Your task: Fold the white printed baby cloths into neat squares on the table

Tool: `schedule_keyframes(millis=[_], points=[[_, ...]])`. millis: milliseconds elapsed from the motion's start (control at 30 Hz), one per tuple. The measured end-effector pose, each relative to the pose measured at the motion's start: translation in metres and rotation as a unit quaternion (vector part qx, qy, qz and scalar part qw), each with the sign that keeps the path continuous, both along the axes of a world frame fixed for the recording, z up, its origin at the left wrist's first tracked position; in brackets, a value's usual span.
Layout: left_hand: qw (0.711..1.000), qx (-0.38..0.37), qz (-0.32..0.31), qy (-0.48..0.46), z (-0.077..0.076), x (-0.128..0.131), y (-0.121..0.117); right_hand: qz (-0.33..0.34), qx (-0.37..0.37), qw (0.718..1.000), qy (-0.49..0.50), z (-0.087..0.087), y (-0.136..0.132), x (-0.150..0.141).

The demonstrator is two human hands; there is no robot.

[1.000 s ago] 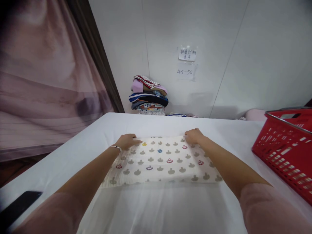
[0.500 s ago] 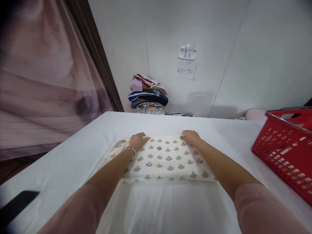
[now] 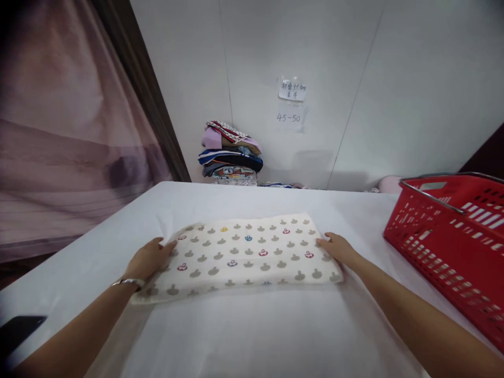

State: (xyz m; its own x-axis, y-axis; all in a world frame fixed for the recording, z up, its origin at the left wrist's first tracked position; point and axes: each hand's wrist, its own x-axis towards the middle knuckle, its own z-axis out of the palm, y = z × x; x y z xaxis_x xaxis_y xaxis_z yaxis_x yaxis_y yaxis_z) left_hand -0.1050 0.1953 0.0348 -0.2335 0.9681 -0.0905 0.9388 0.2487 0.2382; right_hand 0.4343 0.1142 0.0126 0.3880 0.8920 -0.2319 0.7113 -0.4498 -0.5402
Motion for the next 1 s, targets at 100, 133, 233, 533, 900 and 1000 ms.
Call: schedule_keyframes(millis=[100, 133, 233, 533, 900, 1000], points=[[0.998, -0.054, -0.004, -0.009, 0.0, 0.001, -0.016, 0.03, -0.014, 0.999, -0.013, 0.004, -0.017, -0.014], [0.998, -0.06, -0.01, -0.007, 0.001, 0.004, -0.019, 0.034, -0.018, 0.999, -0.016, 0.007, -0.021, -0.018], [0.999, -0.033, -0.015, 0.003, 0.015, 0.013, -0.017, -0.006, -0.019, 0.999, 0.026, 0.014, -0.032, -0.033], [0.995, -0.022, 0.051, 0.088, 0.027, 0.003, 0.03, 0.007, -0.043, 0.953, 0.3, 0.009, -0.099, -0.068], [0.836, 0.165, -0.515, -0.094, 0.002, 0.181, -0.109, -0.077, 0.064, 0.97, 0.22, 0.015, -0.005, -0.031], [0.791, 0.137, -0.583, -0.125, -0.002, 0.227, -0.153, -0.074, 0.06, 0.975, 0.199, 0.013, 0.019, -0.035]])
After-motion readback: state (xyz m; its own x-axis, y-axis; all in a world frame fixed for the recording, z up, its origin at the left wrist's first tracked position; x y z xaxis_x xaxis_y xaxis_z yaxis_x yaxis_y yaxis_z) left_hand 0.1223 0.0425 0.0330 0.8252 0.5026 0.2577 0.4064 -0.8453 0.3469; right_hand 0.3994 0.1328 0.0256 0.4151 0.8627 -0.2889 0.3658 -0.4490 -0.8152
